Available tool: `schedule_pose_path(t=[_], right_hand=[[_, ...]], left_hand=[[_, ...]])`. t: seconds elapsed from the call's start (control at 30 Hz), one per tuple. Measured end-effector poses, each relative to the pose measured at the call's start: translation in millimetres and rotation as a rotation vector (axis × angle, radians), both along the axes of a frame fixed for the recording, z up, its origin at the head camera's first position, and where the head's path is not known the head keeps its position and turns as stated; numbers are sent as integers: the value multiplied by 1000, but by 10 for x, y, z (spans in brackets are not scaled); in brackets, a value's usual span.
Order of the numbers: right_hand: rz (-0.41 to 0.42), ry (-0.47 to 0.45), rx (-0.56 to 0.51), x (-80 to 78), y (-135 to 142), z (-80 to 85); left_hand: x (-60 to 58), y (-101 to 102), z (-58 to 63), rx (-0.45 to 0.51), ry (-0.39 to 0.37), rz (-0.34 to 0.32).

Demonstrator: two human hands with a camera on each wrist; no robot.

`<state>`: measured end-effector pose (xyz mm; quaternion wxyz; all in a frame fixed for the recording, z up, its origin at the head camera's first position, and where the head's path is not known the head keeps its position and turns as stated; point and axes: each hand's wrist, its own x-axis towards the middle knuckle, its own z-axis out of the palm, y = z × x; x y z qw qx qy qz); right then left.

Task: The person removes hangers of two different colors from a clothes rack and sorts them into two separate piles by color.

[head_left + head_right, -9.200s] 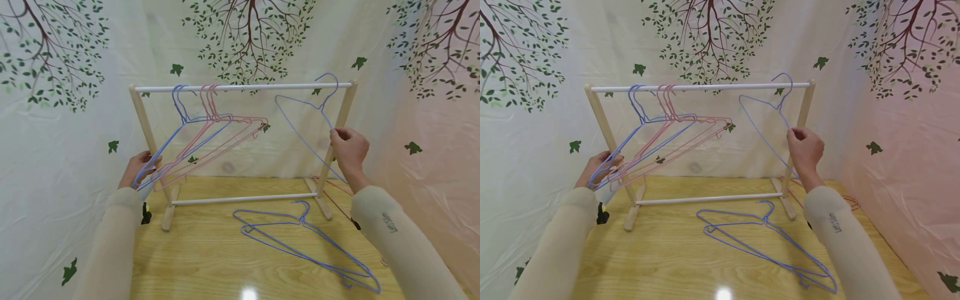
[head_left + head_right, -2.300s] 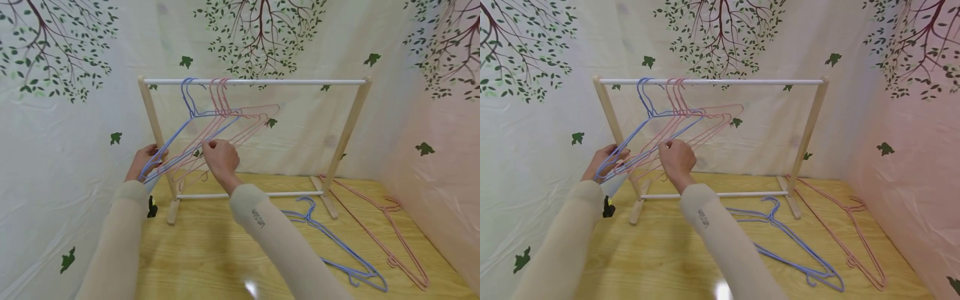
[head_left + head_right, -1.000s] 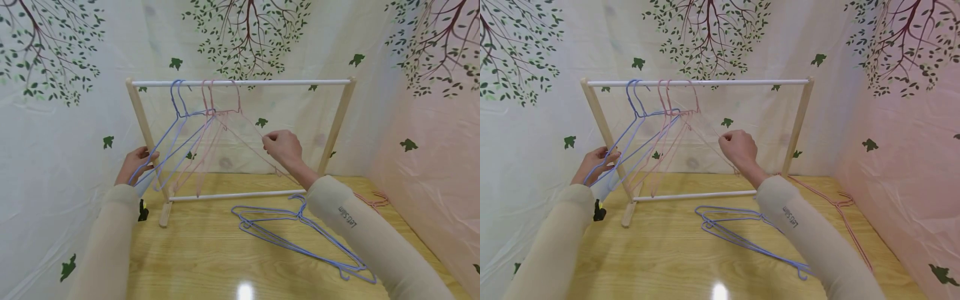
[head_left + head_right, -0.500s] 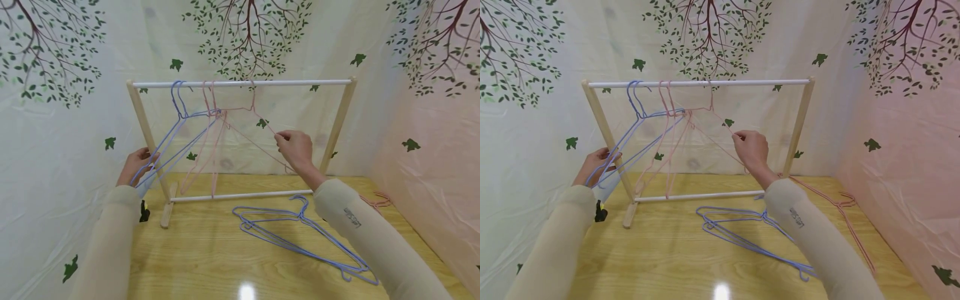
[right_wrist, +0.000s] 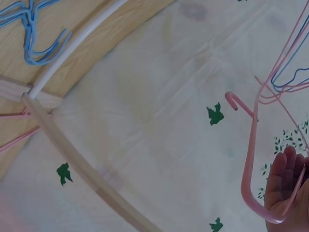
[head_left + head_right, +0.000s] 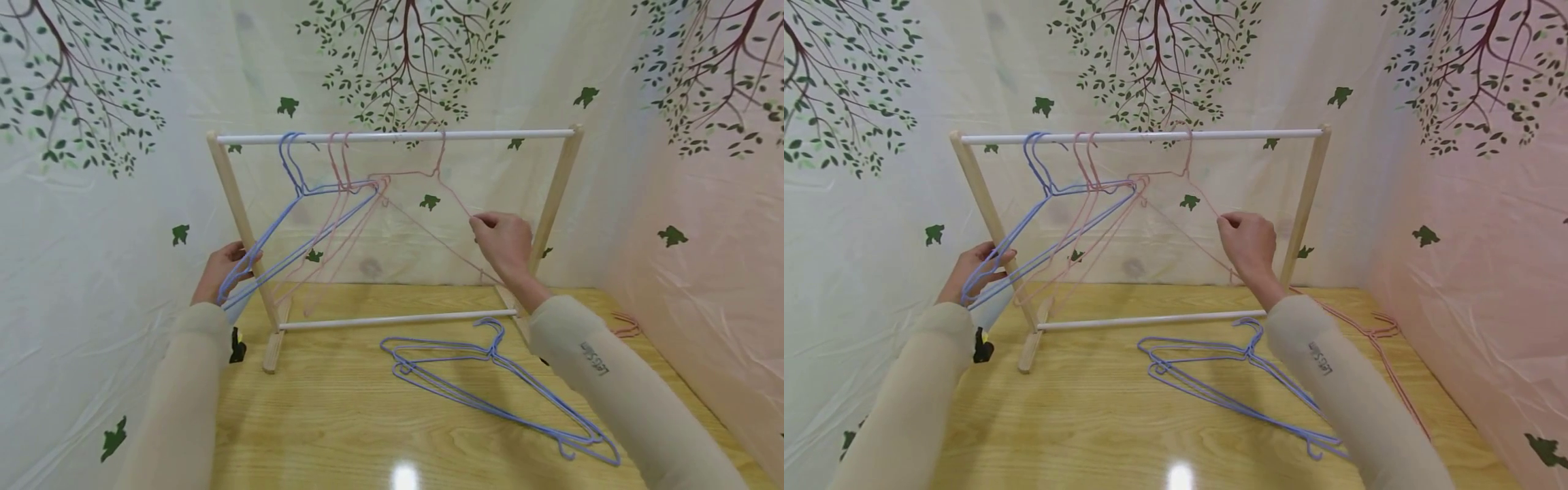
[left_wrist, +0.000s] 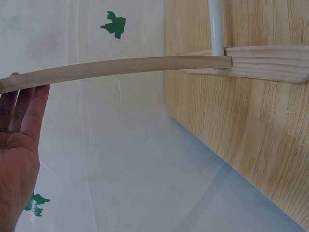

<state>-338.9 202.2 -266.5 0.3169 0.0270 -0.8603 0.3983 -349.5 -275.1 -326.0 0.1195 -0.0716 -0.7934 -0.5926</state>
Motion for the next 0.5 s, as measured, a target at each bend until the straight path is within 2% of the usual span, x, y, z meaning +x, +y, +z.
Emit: schedule_pose_path(t=[0.1, 0.23, 0.5], right_hand=[[-17, 3, 27, -6, 113, 1], [-42, -4, 41, -5, 283, 6], [-146, 24, -35, -1, 587, 17]], left_hand=[[5, 9, -7, -38, -3, 11], [62, 54, 46, -61, -29, 13], [128, 94, 103, -78, -28, 16]])
